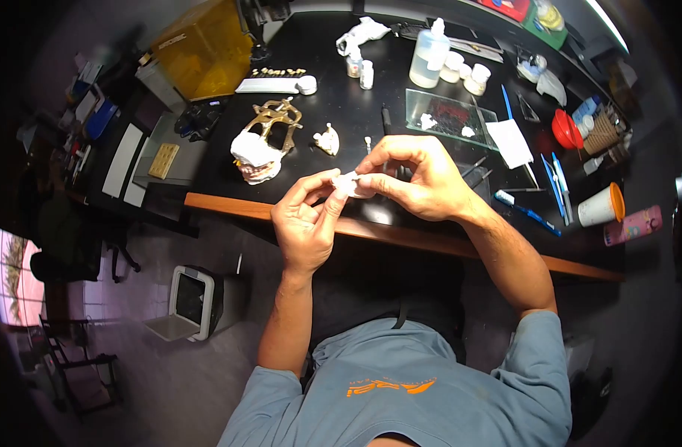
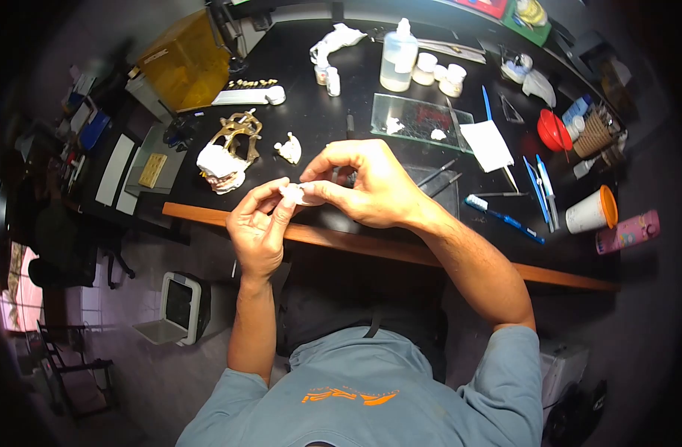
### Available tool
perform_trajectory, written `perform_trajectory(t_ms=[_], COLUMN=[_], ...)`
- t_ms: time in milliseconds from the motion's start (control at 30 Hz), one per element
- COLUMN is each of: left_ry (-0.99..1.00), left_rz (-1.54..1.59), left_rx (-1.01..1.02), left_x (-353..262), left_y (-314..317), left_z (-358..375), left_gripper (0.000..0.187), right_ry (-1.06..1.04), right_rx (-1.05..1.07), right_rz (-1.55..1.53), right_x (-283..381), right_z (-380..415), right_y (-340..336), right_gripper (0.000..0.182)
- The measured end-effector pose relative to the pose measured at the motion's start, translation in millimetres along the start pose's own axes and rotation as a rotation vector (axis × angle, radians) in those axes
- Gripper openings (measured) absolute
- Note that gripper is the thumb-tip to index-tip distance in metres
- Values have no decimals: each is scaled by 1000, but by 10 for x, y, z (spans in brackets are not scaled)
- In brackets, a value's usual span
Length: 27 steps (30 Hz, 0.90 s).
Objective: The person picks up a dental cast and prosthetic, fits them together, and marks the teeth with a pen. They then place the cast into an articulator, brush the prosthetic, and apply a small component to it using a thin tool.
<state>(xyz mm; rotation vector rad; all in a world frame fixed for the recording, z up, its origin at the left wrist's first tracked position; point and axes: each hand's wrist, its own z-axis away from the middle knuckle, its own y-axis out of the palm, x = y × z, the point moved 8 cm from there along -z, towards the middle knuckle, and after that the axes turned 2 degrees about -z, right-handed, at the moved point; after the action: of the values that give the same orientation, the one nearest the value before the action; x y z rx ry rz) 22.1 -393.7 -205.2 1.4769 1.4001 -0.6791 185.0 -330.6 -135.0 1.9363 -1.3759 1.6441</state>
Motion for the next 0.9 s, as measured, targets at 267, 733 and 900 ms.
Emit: perform_trajectory(t_ms=[267,733,900], left_ry=[22,40,-13], left_rz=[-78,-49,-16], left_rx=[55,156,165], left_x=[-44,-73,-66], left_y=[2,23,40], left_z=[11,17,7], left_gripper=[28,28,28], right_ry=[88,-85,103], right_rx=[62,41,107], right_rz=[-127,27,-169], right_x=[-74,48,-35], right_z=[14,46,42], right_y=[36,3,40], right_gripper=[11,13,9])
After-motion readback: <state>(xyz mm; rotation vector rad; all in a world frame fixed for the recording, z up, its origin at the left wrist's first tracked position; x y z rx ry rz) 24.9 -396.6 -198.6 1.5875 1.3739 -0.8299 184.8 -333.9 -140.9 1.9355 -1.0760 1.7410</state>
